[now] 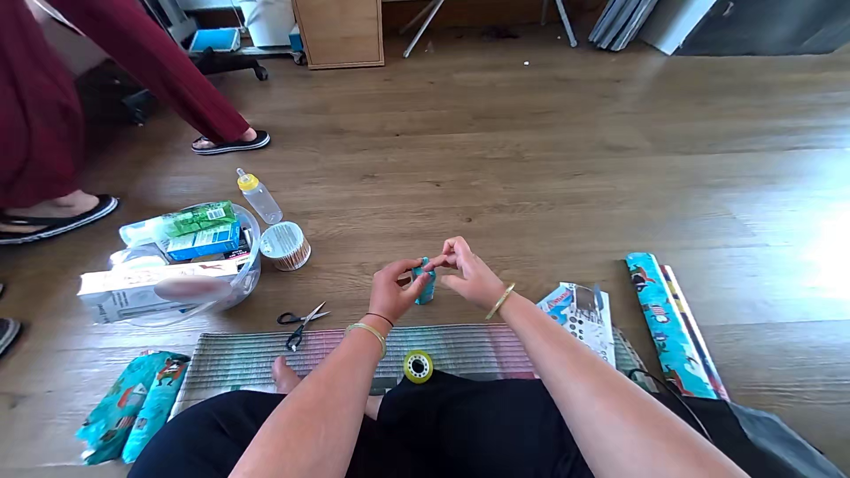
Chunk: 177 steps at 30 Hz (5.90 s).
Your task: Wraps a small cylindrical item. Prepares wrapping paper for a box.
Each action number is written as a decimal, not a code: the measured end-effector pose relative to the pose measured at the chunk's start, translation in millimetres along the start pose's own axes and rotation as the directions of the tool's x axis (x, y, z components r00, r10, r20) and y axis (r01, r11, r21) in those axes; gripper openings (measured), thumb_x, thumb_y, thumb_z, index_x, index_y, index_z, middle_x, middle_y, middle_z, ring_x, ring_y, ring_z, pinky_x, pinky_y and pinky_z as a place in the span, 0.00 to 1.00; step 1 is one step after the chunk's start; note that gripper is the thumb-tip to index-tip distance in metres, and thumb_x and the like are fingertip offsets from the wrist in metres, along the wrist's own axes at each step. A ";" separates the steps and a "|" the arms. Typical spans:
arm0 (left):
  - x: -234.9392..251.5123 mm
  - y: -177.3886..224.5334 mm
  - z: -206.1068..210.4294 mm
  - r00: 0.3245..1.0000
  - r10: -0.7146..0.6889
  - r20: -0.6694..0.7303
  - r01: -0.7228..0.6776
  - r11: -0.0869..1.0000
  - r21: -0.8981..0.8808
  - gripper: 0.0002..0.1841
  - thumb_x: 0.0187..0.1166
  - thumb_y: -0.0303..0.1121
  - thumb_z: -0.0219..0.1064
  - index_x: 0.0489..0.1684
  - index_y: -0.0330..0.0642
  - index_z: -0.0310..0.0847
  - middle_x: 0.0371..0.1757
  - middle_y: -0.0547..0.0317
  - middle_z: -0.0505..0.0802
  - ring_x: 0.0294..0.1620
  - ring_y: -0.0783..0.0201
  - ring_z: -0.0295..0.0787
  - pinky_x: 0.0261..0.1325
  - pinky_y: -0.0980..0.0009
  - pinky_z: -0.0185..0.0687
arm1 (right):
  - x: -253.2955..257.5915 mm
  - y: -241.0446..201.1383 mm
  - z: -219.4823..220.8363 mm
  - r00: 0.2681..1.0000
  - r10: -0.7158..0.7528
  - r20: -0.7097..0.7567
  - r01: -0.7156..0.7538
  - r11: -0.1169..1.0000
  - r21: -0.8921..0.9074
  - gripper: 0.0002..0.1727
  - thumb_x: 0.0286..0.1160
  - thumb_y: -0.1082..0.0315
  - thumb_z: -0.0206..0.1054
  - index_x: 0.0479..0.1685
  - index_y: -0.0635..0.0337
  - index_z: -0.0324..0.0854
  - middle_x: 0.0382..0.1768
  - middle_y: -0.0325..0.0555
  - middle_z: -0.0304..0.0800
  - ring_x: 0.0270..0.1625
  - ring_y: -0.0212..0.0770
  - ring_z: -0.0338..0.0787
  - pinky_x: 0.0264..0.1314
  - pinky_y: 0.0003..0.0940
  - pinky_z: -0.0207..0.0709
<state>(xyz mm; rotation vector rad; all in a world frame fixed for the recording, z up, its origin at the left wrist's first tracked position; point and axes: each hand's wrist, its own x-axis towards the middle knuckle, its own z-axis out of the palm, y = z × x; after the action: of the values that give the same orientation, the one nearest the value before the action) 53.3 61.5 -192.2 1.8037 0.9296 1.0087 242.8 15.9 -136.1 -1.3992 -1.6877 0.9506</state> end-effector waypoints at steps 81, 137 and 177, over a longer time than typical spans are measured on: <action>15.4 4.5 -14.4 0.957 0.186 0.220 -0.208 0.975 0.079 0.13 0.76 0.30 0.77 0.54 0.35 0.93 0.65 0.38 0.90 0.58 0.51 0.94 0.62 0.58 0.90 | 43.7 -25.0 -40.6 0.922 0.046 0.385 0.091 0.940 -0.329 0.14 0.75 0.78 0.50 0.38 0.67 0.84 0.50 0.54 0.82 0.57 0.45 0.81 0.62 0.42 0.72; 17.3 0.1 -7.9 0.985 0.062 0.162 -0.050 0.996 -0.079 0.18 0.68 0.26 0.82 0.52 0.24 0.85 0.58 0.37 0.93 0.58 0.51 0.95 0.66 0.56 0.91 | 58.6 11.4 -27.3 0.908 0.073 0.412 0.070 0.944 -0.323 0.19 0.68 0.69 0.80 0.53 0.68 0.79 0.49 0.54 0.81 0.45 0.43 0.79 0.46 0.36 0.73; 15.2 0.7 -11.3 0.981 0.062 0.183 -0.074 0.996 0.059 0.24 0.71 0.30 0.82 0.65 0.30 0.87 0.64 0.40 0.93 0.63 0.53 0.94 0.71 0.59 0.88 | 25.8 27.9 -27.5 0.911 -0.385 0.148 0.413 0.856 -0.312 0.05 0.62 0.73 0.81 0.37 0.57 0.98 0.40 0.45 0.96 0.47 0.37 0.94 0.55 0.36 0.88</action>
<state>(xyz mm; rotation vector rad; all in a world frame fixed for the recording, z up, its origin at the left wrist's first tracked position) 49.4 78.1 -184.0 1.9578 0.8020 0.8472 276.0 47.5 -146.3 -1.1509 -2.1736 0.5005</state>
